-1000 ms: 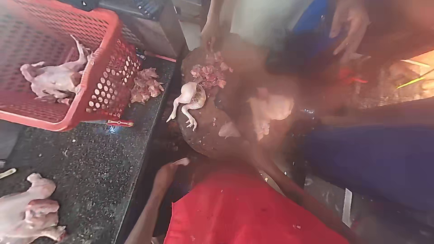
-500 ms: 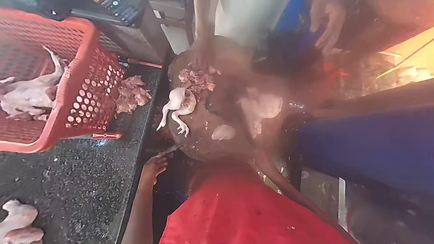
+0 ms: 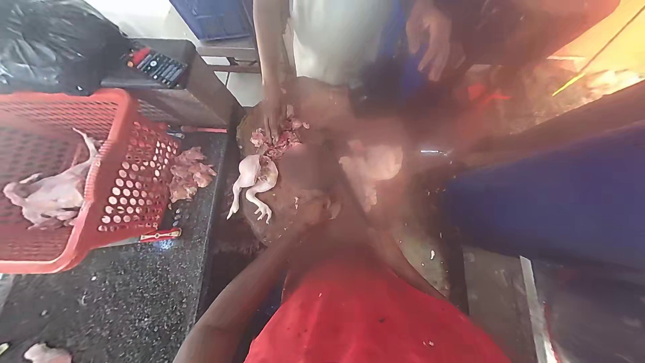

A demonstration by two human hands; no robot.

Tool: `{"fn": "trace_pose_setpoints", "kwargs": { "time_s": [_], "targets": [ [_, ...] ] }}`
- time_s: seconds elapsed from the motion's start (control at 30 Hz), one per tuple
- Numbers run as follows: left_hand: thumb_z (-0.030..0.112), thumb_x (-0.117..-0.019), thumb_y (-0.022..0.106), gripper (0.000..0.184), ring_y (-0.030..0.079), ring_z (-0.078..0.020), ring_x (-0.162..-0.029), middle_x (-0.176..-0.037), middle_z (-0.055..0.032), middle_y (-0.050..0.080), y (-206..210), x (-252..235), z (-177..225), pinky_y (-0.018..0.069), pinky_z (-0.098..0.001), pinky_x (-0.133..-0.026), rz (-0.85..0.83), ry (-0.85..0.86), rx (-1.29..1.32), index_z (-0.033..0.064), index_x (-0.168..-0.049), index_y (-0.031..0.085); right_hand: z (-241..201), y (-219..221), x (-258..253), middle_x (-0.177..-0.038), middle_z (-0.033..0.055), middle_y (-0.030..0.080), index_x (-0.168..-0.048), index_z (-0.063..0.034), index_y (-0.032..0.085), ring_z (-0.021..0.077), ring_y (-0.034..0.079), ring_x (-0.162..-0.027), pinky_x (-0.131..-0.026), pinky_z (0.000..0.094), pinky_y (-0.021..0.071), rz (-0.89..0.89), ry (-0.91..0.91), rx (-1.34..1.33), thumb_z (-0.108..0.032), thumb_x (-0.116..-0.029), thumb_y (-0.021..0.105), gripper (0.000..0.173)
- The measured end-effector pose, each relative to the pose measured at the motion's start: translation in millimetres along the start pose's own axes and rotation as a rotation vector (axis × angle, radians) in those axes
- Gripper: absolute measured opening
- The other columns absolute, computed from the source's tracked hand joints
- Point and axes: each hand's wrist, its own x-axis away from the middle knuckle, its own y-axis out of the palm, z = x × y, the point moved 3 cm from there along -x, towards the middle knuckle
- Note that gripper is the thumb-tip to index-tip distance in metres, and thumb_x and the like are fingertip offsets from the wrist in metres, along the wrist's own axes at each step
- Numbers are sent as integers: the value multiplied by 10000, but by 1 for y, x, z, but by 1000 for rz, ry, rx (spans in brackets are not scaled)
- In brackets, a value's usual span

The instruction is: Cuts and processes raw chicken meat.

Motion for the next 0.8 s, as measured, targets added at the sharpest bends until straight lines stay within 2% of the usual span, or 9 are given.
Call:
{"fn": "trace_pose_setpoints", "kwargs": {
  "time_s": [0.17,0.27,0.4,0.47,0.53,0.6,0.67,0.73,0.8],
  "targets": [
    [139,-959,673,189,627,-157,-835,-942,-91,636,-5,33,-3,552,-351,-769,339,-45,803,-7,-1053,598,-14,-7,2,-980,182,660,-1267,5,594,304,662,-913,-878,525,538,13,-31,-91,-468,-1103,344,560],
    [214,-1015,634,290,694,-175,-799,-1009,-126,683,12,36,-28,612,-366,-741,268,-125,689,-17,-1186,604,-54,-24,10,-834,81,590,-1238,-34,591,197,597,-721,-717,424,544,56,-191,-183,-477,-1093,309,545],
    [292,-1061,561,312,682,-168,-690,-953,-99,708,26,46,-58,591,-354,-638,157,-273,615,31,-1224,611,-120,-41,33,-682,-76,465,-1116,-52,597,14,448,-539,-507,233,448,119,-560,-403,-738,-1004,272,766],
    [286,-1072,534,319,689,-191,-790,-1012,-118,703,20,51,-62,589,-390,-729,176,-244,570,29,-1241,621,-135,-32,35,-706,-65,498,-1087,-41,598,-12,471,-568,-529,211,465,187,-692,-403,-759,-985,260,800],
    [262,-1058,548,305,698,-207,-913,-1074,-130,706,13,52,-58,578,-411,-852,258,-152,431,35,-1240,640,-117,-3,23,-738,12,550,-1111,-4,602,59,529,-611,-580,268,506,231,-635,-245,-664,-1046,251,750],
    [233,-1014,606,301,690,-204,-1103,-1198,-112,713,6,47,-45,547,-408,-1010,377,45,212,48,-1239,682,-90,23,5,-932,171,684,-1269,32,605,262,680,-837,-804,466,569,59,-304,-21,-454,-1098,343,579],
    [254,-983,600,350,553,-242,-1352,-1420,-72,620,6,34,-33,424,-455,-1155,384,205,-28,103,-1288,680,-77,36,-13,-1106,209,685,-1341,-10,580,330,676,-1036,-953,548,524,-118,-47,69,-460,-1107,334,564],
    [267,-973,547,396,472,-299,-1423,-1539,-45,517,13,24,-30,418,-524,-1136,337,225,-221,152,-1339,644,-76,38,-17,-1098,212,675,-1328,-11,583,332,669,-1026,-944,555,523,-172,11,90,-483,-1110,290,597],
    [247,-986,530,368,498,-332,-1383,-1520,-56,526,10,15,-28,442,-566,-1082,309,210,-291,150,-1323,641,-77,35,-25,-1020,196,663,-1282,-9,594,306,659,-928,-874,524,536,-188,19,64,-482,-1116,265,600]
  ]
}}
